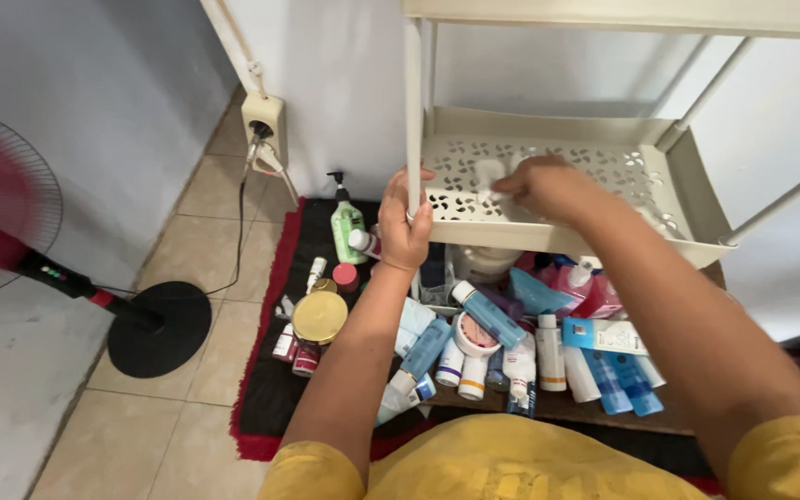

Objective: The person wipes a tier of a plastic storage rack with a cloth, then picks up and wipes several cosmetic jars and bottles one at a time before placing them back on the shelf.

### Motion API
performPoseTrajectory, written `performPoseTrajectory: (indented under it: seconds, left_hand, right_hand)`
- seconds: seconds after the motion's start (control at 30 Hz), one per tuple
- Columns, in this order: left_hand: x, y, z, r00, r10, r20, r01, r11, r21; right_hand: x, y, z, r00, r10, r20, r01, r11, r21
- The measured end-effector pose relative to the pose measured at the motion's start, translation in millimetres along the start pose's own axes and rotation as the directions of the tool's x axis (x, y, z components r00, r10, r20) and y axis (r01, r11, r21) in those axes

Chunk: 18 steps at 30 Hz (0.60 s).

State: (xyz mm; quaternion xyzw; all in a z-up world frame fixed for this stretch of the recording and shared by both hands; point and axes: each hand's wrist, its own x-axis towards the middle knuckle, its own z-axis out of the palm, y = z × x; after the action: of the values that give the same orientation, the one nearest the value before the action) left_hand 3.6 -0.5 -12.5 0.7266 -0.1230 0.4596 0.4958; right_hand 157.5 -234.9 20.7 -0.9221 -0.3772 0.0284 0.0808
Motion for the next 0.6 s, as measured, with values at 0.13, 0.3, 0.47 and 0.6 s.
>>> performPoseTrajectory:
  seconds: [0.13,0.3,0.47,0.6]
  left_hand:
    - [-0.3,1.7,1.3,1.000,0.018,-0.022,-0.018,1.000,-0.007]
    - [0.2,-1.5,-0.4,1.000,-0.022,0.002,0.022,1.000,-0.006]
    - [0.2,-0.9,-2.5,0.999,0.034,0.009,-0.034,0.999,0.024]
    - [0.7,4.9,-4.9,0.999,0.038,0.009,-0.038,0.999,0.005]
  right_hand:
    - [30.0,31.4,-6.3,0.974,0.175,0.143,-0.136,0.959,-0.248]
    - [48.8,-38.6,2.0,0.984,0.062,0.165,-0.057,0.998,-0.040]
    - [14.4,-87.5,-33.1,0.890,-0.309,0.336,0.101,0.851,0.516]
    - [-50.7,-53.7,-63.5,0.887,0.137,0.441,-0.330,0.856,0.398]
